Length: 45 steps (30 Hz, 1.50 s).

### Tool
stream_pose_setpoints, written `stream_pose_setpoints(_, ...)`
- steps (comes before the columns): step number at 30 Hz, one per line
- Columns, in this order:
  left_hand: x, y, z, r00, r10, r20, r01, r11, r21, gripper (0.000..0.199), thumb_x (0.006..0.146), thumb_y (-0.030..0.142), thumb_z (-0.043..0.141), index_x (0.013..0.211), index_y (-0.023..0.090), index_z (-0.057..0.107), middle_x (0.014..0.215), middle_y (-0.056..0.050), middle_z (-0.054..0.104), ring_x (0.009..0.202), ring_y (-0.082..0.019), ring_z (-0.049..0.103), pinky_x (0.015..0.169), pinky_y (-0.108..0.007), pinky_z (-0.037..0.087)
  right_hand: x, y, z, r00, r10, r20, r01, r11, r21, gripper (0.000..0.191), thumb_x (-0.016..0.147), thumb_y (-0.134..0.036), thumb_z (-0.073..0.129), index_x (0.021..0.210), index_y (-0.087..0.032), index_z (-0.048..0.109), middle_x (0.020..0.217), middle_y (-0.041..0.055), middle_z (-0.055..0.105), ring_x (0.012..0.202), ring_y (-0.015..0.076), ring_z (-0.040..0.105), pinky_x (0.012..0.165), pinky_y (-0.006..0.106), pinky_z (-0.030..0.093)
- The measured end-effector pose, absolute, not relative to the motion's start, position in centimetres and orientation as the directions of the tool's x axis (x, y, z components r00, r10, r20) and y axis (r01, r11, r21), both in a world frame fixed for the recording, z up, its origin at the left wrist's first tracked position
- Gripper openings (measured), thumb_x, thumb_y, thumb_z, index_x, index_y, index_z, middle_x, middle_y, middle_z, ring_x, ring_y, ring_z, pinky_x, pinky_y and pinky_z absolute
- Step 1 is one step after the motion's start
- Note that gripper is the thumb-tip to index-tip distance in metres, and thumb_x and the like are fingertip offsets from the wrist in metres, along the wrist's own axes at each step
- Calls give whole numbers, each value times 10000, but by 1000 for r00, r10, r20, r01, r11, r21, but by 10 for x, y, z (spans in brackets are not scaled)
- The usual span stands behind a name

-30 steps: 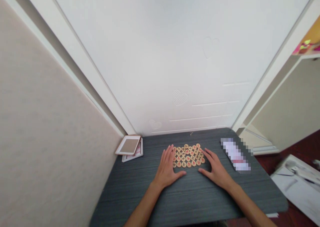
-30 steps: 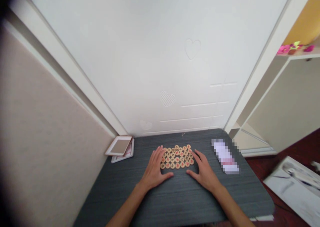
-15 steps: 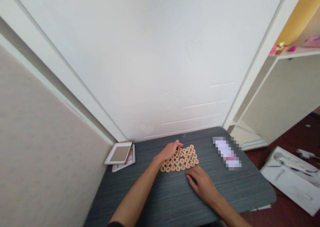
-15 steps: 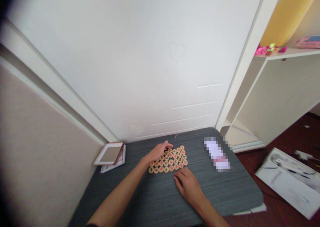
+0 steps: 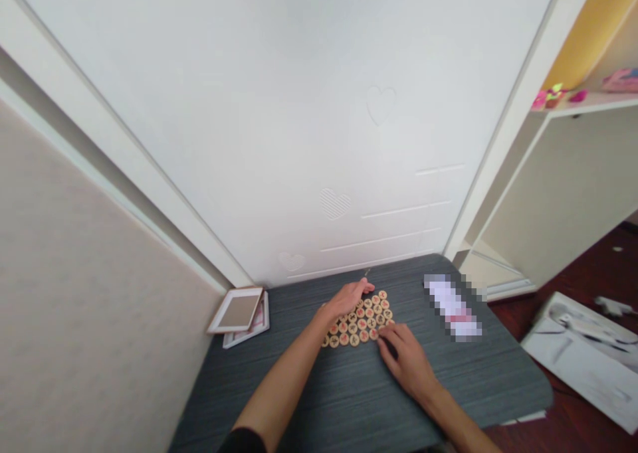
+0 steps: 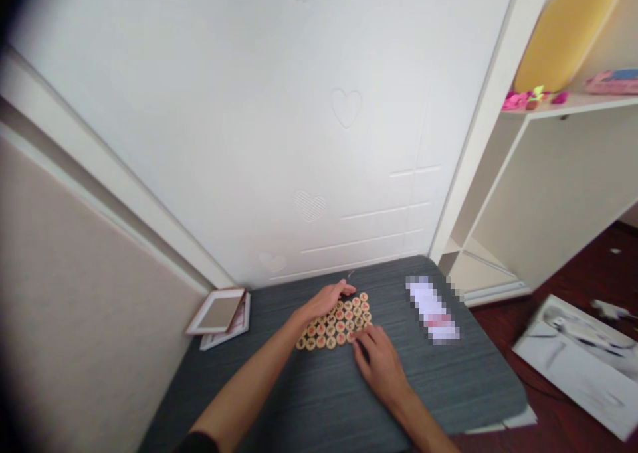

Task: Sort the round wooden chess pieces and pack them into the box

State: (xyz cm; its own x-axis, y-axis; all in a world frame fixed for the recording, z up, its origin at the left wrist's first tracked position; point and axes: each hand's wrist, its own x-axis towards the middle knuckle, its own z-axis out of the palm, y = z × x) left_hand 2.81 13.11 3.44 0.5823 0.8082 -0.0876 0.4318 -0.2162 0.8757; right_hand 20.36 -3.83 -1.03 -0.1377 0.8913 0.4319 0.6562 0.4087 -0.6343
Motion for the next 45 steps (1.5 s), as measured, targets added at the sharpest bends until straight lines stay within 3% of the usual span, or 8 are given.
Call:
stream_pose_setpoints(4, 43, 132, 37, 619, 781, -82, 431, -250, 867, 710, 991, 645, 224, 1202, 211, 745, 1225, -73, 744, 1180, -282, 660, 1103, -423, 432, 237, -28, -13, -47, 915, 400, 679, 323, -660, 302, 952, -373, 578, 1234, -281, 635, 1138, 111, 669, 1076, 317, 635, 966, 532, 545)
stream_pose_setpoints(18, 47, 120, 44, 639, 765, -76, 488, -327, 810, 653, 1027, 521, 213, 1227, 160, 720, 1246, -84, 733, 1251, -259, 611, 1144, -402, 388, 255, -26, -23, -166, 905, 392, 708, 386, -591, 428, 930, -380, 617, 1349, -291, 603, 1370, 94, 614, 1257, 305, 575, 1091, 533, 466)
stream_pose_setpoints(23, 30, 115, 55, 590, 807, -19, 501, -348, 792, 582, 1038, 475, 226, 1262, 203, 689, 1332, -65, 681, 1294, -245, 568, 1162, -412, 371, 260, -10, -19, -83, 914, 398, 643, 354, -679, 478, 972, -451, 556, 1417, -278, 536, 1427, 100, 577, 1322, 292, 531, 1127, 524, 441)
stream_pose_setpoints(28, -35, 104, 66, 474, 879, 52, 529, -331, 781, 602, 1059, 478, 173, 1269, 209, 669, 1299, -75, 685, 1259, -226, 591, 1147, -433, 401, 263, 27, -17, -46, 937, 347, 606, 302, -736, 460, 1014, -499, 452, 1379, -248, 578, 1329, 110, 652, 1250, 288, 585, 1102, 532, 458)
stream_pose_setpoints(32, -99, 74, 67, 366, 913, 180, 652, -389, 651, 444, 989, 527, 480, 1274, 231, 650, 1269, -90, 683, 1212, -253, 612, 1103, -460, 452, 262, 40, -20, -70, 940, 335, 606, 306, -734, 453, 1017, -509, 437, 1348, -251, 611, 1288, 101, 683, 1214, 288, 607, 1079, 524, 472)
stream_pose_setpoints(35, -118, 40, 61, 378, 888, 262, 708, -459, 537, 603, 876, 538, 676, 1399, 269, 547, 1432, -97, 572, 1338, -286, 517, 1151, -499, 409, 262, 39, -24, -89, 937, 337, 615, 318, -721, 443, 1019, -507, 434, 1341, -264, 618, 1288, 90, 686, 1209, 287, 613, 1083, 527, 463)
stream_pose_setpoints(40, -80, 8, 38, 464, 848, 258, 734, -531, 424, 1106, 661, 637, 834, 1566, 277, 310, 1609, -124, 362, 1470, -353, 350, 1210, -562, 319, 264, 36, -29, -85, 940, 330, 635, 306, -709, 443, 1015, -508, 438, 1341, -269, 618, 1308, 84, 679, 1217, 287, 616, 1090, 526, 453)
stream_pose_setpoints(45, -48, 25, 17, 461, 831, 312, 752, -552, 359, 1136, 656, 675, 815, 1573, 269, 280, 1625, -140, 331, 1494, -380, 306, 1223, -633, 222, 264, 35, -29, -67, 938, 340, 630, 304, -715, 450, 1022, -501, 416, 1345, -255, 611, 1308, 94, 676, 1226, 279, 610, 1081, 506, 466)
